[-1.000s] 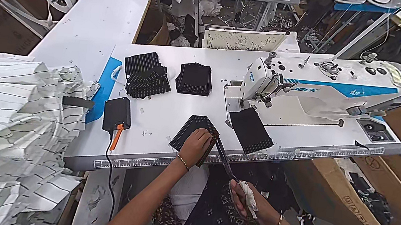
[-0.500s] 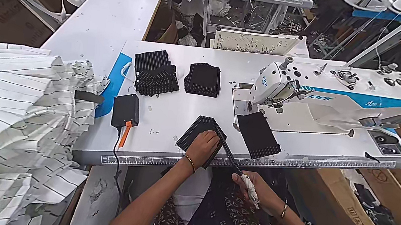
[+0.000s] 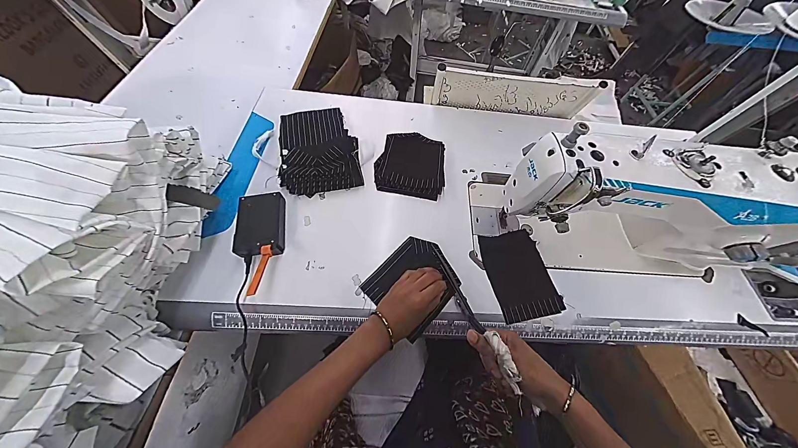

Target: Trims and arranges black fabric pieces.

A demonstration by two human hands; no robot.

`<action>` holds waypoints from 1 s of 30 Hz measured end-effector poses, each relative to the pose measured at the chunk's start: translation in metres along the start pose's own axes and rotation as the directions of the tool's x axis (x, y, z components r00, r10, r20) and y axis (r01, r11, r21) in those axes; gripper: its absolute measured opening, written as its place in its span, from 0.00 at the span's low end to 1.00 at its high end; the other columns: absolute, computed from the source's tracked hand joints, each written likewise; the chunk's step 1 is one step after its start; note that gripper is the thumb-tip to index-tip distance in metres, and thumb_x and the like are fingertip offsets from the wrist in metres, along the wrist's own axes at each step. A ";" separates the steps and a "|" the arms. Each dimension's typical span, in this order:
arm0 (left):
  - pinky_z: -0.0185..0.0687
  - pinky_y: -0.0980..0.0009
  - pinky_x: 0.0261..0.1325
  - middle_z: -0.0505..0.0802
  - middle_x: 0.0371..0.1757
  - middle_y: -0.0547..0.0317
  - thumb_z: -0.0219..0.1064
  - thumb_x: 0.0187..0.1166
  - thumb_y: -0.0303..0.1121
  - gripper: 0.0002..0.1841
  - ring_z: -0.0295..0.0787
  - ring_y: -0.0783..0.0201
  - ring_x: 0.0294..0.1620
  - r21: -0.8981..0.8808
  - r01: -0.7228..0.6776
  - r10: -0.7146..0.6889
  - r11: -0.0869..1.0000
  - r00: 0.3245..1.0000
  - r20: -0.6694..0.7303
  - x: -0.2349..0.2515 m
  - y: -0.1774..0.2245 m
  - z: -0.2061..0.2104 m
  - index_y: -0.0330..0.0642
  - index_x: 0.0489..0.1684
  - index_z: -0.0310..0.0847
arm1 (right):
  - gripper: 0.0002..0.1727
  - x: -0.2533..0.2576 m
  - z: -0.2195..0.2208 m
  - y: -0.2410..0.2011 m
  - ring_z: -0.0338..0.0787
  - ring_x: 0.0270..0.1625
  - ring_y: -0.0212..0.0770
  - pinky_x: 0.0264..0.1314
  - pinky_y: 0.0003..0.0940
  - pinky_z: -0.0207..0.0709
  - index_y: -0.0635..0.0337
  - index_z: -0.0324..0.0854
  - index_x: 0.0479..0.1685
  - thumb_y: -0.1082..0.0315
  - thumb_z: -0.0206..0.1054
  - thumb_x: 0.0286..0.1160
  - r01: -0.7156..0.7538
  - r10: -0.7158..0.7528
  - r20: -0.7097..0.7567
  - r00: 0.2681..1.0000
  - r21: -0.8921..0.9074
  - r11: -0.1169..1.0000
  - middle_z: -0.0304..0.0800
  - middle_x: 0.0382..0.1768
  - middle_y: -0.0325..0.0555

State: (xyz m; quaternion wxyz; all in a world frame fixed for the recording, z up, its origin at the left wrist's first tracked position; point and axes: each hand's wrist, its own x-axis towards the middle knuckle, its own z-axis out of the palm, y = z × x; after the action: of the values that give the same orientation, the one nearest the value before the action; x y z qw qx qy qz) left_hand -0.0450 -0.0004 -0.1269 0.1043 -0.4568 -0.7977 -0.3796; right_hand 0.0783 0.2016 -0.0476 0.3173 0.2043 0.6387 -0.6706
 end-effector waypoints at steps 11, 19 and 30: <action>0.83 0.51 0.66 0.95 0.51 0.43 0.66 0.73 0.28 0.07 0.92 0.46 0.62 -0.135 -0.103 0.123 0.985 0.981 0.147 0.004 -0.008 -0.015 0.33 0.34 0.87 | 0.20 -0.012 0.002 0.020 0.72 0.13 0.23 0.16 0.17 0.67 0.49 0.74 0.24 0.53 0.59 0.90 0.019 -0.014 -0.045 0.999 0.109 0.994 0.73 0.14 0.28; 0.73 0.34 0.68 0.91 0.65 0.43 0.60 0.84 0.43 0.18 0.85 0.37 0.70 0.223 0.219 -0.254 0.950 0.956 0.146 -0.030 0.025 -0.023 0.46 0.62 0.89 | 0.21 -0.039 0.009 0.054 0.74 0.15 0.22 0.16 0.15 0.67 0.47 0.75 0.28 0.47 0.55 0.89 -0.007 -0.013 0.067 0.998 0.282 0.959 0.75 0.16 0.27; 0.66 0.40 0.77 0.86 0.72 0.40 0.59 0.87 0.33 0.16 0.79 0.41 0.77 0.216 0.411 -0.464 0.886 0.797 0.386 0.017 0.024 -0.054 0.36 0.63 0.86 | 0.20 -0.024 0.025 0.044 0.70 0.12 0.22 0.15 0.15 0.66 0.51 0.74 0.28 0.54 0.54 0.92 0.060 -0.063 -0.007 0.998 0.415 0.908 0.72 0.14 0.28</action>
State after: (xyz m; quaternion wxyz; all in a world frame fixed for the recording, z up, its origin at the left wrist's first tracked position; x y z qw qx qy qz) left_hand -0.0452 -0.0198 -0.0686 -0.1359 -0.3246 -0.9061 -0.2349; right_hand 0.1293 0.1821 -0.0607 0.2474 0.2447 0.4869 -0.8012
